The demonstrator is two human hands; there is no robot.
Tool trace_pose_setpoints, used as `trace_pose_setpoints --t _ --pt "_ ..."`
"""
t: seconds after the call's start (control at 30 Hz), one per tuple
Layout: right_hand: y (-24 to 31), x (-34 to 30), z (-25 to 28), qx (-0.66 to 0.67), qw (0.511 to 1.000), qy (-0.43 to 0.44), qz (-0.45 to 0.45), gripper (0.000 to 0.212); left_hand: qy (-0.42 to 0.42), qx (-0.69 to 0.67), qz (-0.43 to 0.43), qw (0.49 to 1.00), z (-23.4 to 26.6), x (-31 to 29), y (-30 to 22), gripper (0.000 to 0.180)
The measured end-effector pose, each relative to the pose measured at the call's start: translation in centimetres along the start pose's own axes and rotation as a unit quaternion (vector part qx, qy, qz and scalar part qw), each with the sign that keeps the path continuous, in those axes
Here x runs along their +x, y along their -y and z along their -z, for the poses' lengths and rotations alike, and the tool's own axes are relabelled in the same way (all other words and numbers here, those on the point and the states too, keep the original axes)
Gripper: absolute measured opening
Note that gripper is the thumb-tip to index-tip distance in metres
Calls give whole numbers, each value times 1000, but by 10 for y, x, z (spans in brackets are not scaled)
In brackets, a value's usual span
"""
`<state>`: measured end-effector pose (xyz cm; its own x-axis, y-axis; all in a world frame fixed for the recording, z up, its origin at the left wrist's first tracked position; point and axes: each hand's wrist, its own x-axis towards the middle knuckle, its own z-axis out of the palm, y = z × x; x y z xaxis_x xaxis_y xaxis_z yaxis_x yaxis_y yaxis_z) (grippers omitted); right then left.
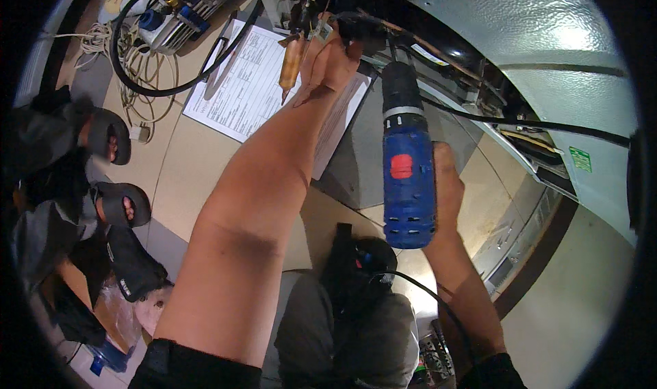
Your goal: The person sits on the floor and uses a cordless drill and screwdriver to remove screws and a metal bracket from the bottom of a refrigerator. They then disconnect a wire harness and remove a black component from the appliance's interior.
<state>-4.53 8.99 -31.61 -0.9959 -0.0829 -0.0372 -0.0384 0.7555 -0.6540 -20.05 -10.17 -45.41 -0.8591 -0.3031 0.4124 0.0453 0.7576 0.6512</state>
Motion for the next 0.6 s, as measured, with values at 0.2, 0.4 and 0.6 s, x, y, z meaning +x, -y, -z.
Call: trace_pose_setpoints --t 0.2,0.4,0.6 --pt "27 16 -41 223 963 -40 -144 31 9 -85 19 996 -1 -3 8 46" --pt "52 40 -54 -46 996 -64 38 48 -19 -101 -9 995 -6 -10 19 51" --pt "78 59 -28 -97 981 -70 151 52 3 -99 6 995 -11 -12 18 52"
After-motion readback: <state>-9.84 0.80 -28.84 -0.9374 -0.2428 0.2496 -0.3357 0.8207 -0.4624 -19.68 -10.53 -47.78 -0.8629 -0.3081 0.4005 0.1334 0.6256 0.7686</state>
